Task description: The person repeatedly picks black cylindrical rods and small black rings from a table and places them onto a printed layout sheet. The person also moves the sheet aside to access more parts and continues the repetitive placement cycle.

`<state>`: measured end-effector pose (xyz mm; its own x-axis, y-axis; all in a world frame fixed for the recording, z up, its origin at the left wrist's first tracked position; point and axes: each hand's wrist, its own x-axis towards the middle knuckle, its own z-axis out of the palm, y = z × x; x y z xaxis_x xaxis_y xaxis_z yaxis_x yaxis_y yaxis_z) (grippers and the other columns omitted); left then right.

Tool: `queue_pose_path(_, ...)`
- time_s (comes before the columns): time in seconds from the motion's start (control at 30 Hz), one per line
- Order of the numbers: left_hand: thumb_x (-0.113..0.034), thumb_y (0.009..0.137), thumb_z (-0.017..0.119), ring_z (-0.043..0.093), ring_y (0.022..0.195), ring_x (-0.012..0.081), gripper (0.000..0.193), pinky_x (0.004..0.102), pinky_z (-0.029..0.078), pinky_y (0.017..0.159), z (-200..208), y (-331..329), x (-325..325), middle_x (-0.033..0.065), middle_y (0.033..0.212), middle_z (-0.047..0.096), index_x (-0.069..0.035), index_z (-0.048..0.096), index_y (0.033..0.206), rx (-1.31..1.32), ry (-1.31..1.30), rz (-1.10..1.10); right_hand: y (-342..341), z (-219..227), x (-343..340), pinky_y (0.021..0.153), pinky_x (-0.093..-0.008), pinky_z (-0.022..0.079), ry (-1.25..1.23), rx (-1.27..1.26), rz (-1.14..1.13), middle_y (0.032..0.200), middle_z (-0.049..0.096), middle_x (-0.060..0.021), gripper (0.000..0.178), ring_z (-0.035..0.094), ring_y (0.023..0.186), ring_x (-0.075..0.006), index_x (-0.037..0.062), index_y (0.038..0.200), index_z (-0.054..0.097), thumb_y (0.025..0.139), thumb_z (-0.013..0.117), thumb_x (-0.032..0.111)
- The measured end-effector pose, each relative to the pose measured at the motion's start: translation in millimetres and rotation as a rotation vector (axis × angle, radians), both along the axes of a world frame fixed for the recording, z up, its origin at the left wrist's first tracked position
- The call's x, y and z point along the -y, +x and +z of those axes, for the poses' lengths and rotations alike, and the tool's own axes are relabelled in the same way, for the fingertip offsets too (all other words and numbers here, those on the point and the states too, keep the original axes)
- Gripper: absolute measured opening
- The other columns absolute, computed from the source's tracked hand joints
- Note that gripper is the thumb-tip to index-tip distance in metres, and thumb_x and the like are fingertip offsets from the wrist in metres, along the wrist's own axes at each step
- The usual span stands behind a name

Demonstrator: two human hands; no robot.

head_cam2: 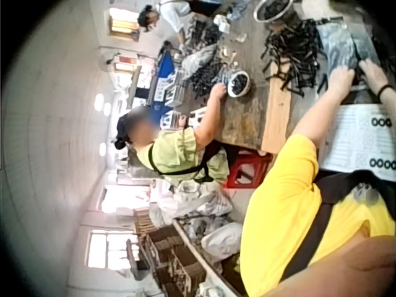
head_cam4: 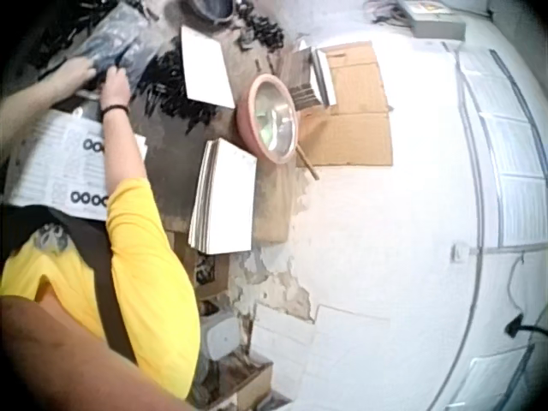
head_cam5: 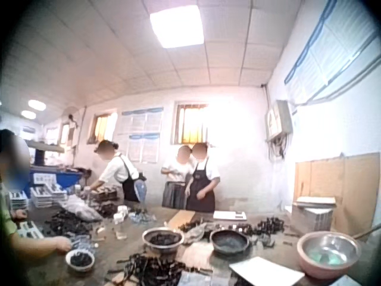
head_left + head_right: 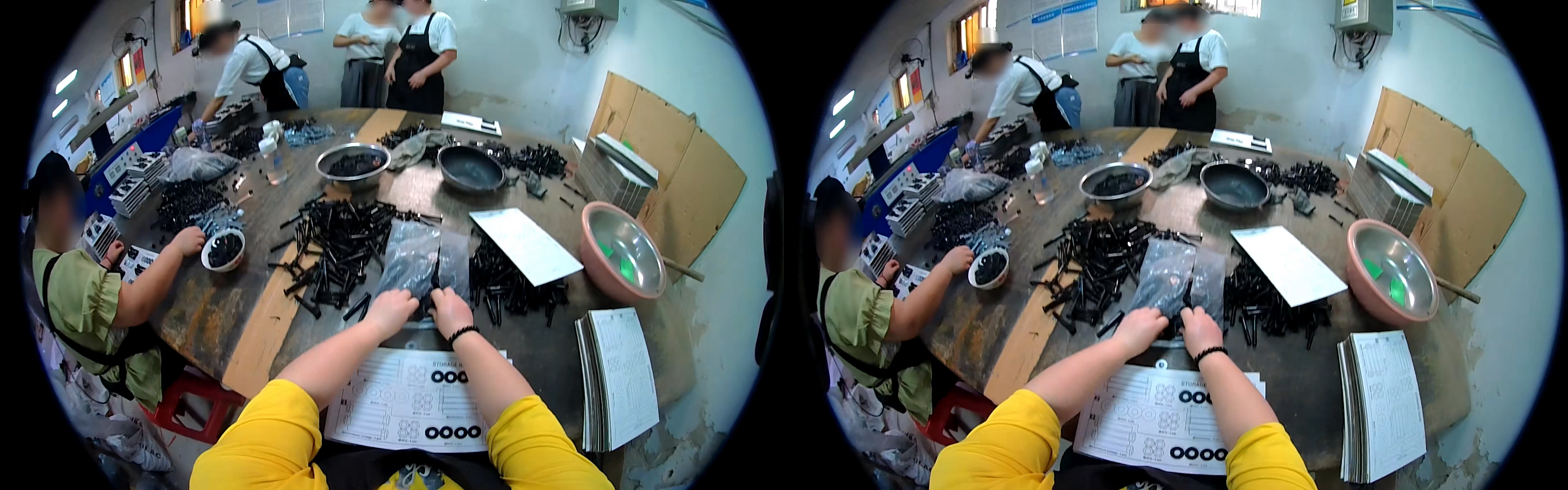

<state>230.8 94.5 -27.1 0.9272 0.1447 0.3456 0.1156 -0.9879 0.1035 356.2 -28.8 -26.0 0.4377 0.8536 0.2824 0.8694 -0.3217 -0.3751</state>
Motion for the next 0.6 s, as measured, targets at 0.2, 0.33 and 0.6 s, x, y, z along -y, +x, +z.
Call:
queue_pose_path(0.2,-0.015,0.075,0.061,0.060,0.084,0.0275,0.017,0.0365,0.048,0.073,13,-11,2,0.0090,0.088,0.062,-0.011,0.063,0.091,-0.021,-0.334,0.139,2,11,0,0.067,-0.0434,0.046,-0.085,-0.014,0.019,0.083,0.059,-0.0129,0.016,0.058,0.080,-0.0339,0.0092,0.087,0.052,0.078,0.060,0.020)
queue_pose_path(0.33,-0.014,0.075,0.061,0.060,0.087,0.0283,0.019,0.0354,0.048,0.075,30,-30,3,0.0113,0.090,0.063,-0.008,0.064,0.094,-0.002,-0.512,0.202,10,4,4,0.067,-0.0435,0.046,0.008,0.042,0.034,0.080,0.058,-0.0129,0.016,0.058,0.078,-0.0341,0.0089,0.080,0.055,0.076,0.061,0.023)
queue_pose_path(0.6,-0.005,0.072,0.061,0.059,0.073,0.0190,0.015,0.0302,0.047,0.066,25,-95,-10,0.0094,0.077,0.059,0.000,0.061,0.086,0.071,-0.641,0.253,-6,19,25,0.070,-0.0392,0.046,0.113,-0.292,0.020,0.084,0.062,-0.0148,0.019,0.058,0.081,-0.0327,0.0034,0.084,0.061,0.076,0.061,0.020)
